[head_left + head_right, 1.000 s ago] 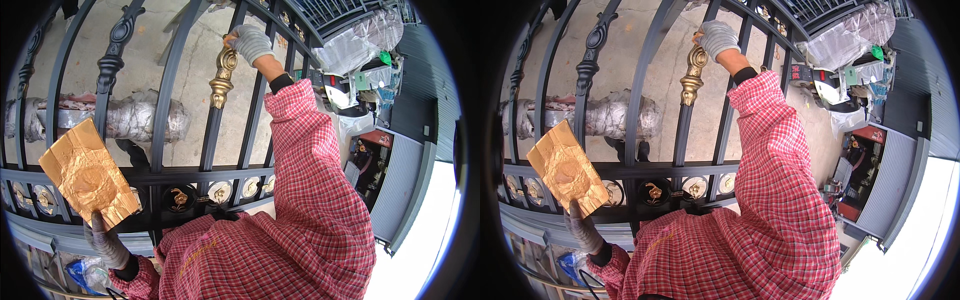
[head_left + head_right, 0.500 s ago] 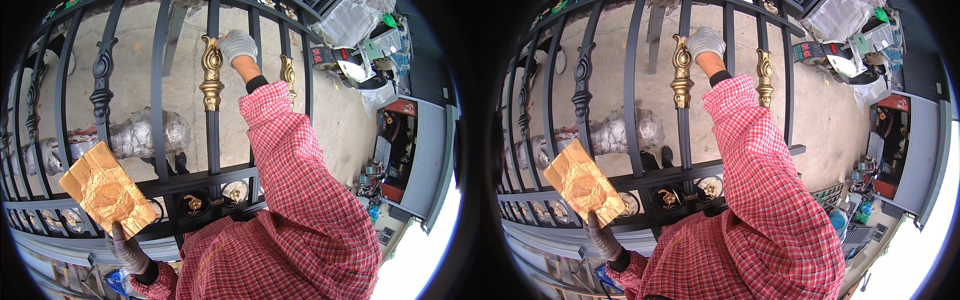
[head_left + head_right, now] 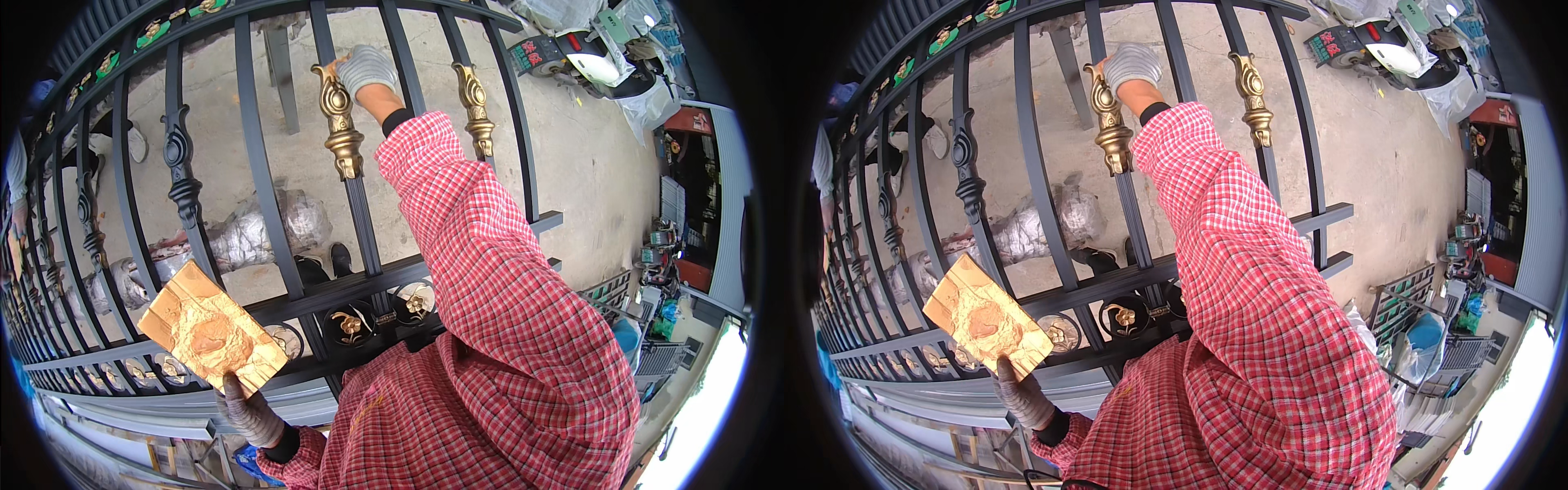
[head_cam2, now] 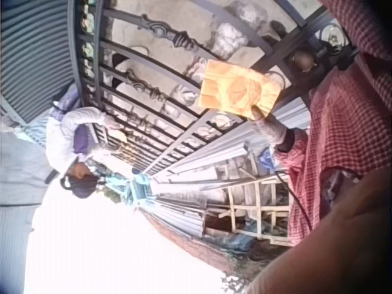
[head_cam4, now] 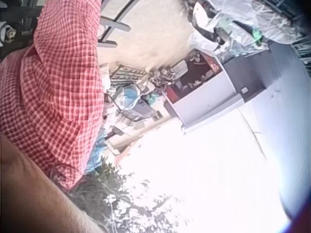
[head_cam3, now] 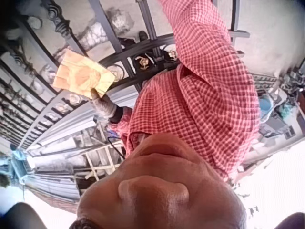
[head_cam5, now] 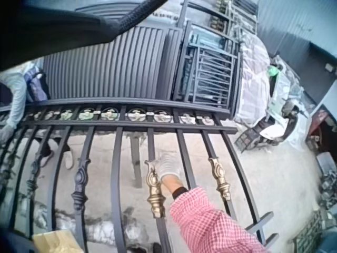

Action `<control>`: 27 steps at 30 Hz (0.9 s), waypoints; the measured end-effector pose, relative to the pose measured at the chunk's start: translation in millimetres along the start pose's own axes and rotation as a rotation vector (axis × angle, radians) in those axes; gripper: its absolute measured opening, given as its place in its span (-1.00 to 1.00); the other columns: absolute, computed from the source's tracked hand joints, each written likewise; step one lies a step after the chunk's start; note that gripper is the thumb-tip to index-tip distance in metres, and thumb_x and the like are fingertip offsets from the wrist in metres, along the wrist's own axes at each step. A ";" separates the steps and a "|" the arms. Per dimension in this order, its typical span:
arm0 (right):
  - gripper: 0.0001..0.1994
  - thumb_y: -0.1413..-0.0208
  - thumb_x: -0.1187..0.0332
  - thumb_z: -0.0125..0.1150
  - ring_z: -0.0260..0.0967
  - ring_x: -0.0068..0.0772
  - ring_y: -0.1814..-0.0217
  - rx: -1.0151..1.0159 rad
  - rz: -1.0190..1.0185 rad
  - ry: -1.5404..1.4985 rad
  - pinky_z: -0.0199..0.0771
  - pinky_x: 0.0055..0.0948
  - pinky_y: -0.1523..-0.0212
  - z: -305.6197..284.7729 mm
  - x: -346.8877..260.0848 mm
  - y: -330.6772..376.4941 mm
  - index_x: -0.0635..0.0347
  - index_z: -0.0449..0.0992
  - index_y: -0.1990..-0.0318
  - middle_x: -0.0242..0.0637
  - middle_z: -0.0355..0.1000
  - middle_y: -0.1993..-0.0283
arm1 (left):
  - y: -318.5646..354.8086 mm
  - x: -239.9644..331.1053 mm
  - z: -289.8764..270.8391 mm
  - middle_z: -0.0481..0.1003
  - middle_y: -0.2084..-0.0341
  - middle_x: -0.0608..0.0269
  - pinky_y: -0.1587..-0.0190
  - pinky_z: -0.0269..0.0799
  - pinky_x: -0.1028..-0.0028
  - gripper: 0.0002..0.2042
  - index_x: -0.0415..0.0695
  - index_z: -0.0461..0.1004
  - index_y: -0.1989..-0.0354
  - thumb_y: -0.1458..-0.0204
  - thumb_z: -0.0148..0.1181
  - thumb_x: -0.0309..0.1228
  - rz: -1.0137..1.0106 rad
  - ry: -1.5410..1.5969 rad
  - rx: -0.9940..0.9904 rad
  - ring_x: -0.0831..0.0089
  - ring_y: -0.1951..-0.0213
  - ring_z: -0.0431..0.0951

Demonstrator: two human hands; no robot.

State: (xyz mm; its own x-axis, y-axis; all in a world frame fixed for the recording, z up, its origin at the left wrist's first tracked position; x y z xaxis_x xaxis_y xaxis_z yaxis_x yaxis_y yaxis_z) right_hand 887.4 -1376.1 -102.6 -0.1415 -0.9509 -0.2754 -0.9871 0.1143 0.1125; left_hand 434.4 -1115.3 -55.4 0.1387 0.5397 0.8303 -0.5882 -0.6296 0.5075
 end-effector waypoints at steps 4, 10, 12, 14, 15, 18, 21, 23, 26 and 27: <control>-0.61 0.29 0.08 0.22 0.40 -0.15 0.29 -0.057 0.042 -0.181 0.36 -0.35 0.28 12.9 40.2 -8.7 0.21 0.51 0.36 -0.05 0.43 0.38 | 4.5 -2.3 -2.5 0.34 0.14 0.09 0.00 0.18 0.41 -0.55 -0.34 0.24 0.06 0.08 0.09 -0.29 -0.028 0.008 -0.023 0.34 0.08 0.33; -0.58 0.28 0.08 0.21 0.37 -0.08 0.25 -0.021 0.131 -0.139 0.35 -0.34 0.23 31.8 43.1 -25.1 0.25 0.48 0.32 -0.01 0.41 0.32 | 16.0 -0.4 7.1 0.33 0.12 0.09 -0.01 0.18 0.40 -0.52 -0.31 0.23 0.04 0.10 0.11 -0.27 -0.051 0.017 -0.023 0.33 0.07 0.33; -0.56 0.26 0.06 0.18 0.36 -0.08 0.21 -0.084 0.061 -0.225 0.35 -0.33 0.22 25.9 37.5 -18.4 0.27 0.47 0.31 0.01 0.39 0.29 | 17.2 -0.9 5.6 0.31 0.10 0.09 -0.03 0.16 0.39 -0.49 -0.32 0.19 0.01 0.10 0.12 -0.27 -0.068 0.002 -0.044 0.32 0.05 0.31; -0.55 0.27 0.06 0.19 0.36 -0.09 0.20 -0.028 -0.098 -0.193 0.35 -0.31 0.23 21.2 18.4 -13.0 0.29 0.46 0.32 0.01 0.39 0.28 | 17.1 -3.5 3.8 0.31 0.09 0.09 -0.03 0.16 0.39 -0.47 -0.32 0.17 0.00 0.10 0.12 -0.26 -0.066 -0.003 -0.051 0.32 0.04 0.31; -0.55 0.26 0.06 0.19 0.35 -0.06 0.19 -0.086 -0.179 -0.114 0.34 -0.29 0.22 25.7 6.6 -17.2 0.28 0.47 0.31 0.01 0.39 0.26 | 18.7 -1.3 9.5 0.30 0.08 0.09 -0.02 0.17 0.39 -0.46 -0.33 0.15 -0.01 0.10 0.13 -0.26 -0.062 -0.010 -0.055 0.32 0.05 0.32; -0.56 0.22 0.05 0.16 0.33 -0.02 0.17 -0.333 -0.206 0.013 0.32 -0.29 0.19 31.7 13.6 -11.6 0.26 0.46 0.28 0.00 0.38 0.23 | 21.0 -8.2 3.7 0.26 0.04 0.10 -0.10 0.09 0.35 -0.45 -0.30 0.11 -0.05 0.10 0.11 -0.30 -0.103 0.002 -0.062 0.29 -0.01 0.26; -0.52 0.19 0.01 0.11 0.31 -0.03 0.11 -0.283 -0.212 0.027 0.31 -0.27 0.13 37.0 11.9 -19.4 0.24 0.45 0.23 -0.03 0.35 0.15 | 26.5 -10.0 12.5 0.26 0.04 0.11 -0.09 0.10 0.36 -0.45 -0.29 0.11 -0.05 0.09 0.11 -0.30 -0.114 0.010 -0.100 0.31 -0.01 0.26; -0.53 0.17 0.02 0.08 0.30 -0.04 0.08 -0.229 -0.121 -0.097 0.30 -0.24 0.10 50.3 15.6 -31.9 0.23 0.45 0.21 -0.03 0.34 0.12 | 28.1 -11.6 17.3 0.26 0.03 0.12 -0.09 0.10 0.36 -0.46 -0.28 0.11 -0.05 0.09 0.10 -0.30 -0.118 0.011 -0.127 0.31 -0.01 0.26; -0.52 0.19 -0.08 0.07 0.32 -0.07 0.14 -0.164 -0.055 -0.052 0.31 -0.27 0.16 59.1 30.4 -40.0 0.16 0.48 0.27 -0.07 0.38 0.23 | 33.2 -11.0 19.6 0.27 0.04 0.12 -0.09 0.10 0.36 -0.46 -0.28 0.12 -0.05 0.10 0.11 -0.30 -0.121 0.008 -0.126 0.32 -0.01 0.26; -0.54 0.22 -0.03 0.12 0.34 -0.08 0.19 -0.179 -0.164 -0.052 0.31 -0.28 0.19 59.3 26.8 -30.0 0.17 0.49 0.30 -0.06 0.40 0.28 | 33.5 -11.3 15.9 0.27 0.04 0.13 -0.10 0.10 0.36 -0.45 -0.28 0.12 -0.05 0.10 0.11 -0.30 -0.121 0.009 -0.121 0.32 -0.01 0.26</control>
State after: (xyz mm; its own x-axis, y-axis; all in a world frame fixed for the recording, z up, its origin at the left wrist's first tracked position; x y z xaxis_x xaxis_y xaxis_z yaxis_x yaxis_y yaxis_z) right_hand 908.7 -1388.1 -170.0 0.0115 -0.9360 -0.3518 -0.9686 -0.0978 0.2285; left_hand 425.9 -1151.4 -44.1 0.2076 0.6125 0.7627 -0.6594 -0.4883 0.5716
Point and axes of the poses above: each hand's wrist, its own y-axis away from the middle knuckle, its own z-axis out of the palm, x = y × z, the point moved 9 cm from there along -y, towards the middle knuckle
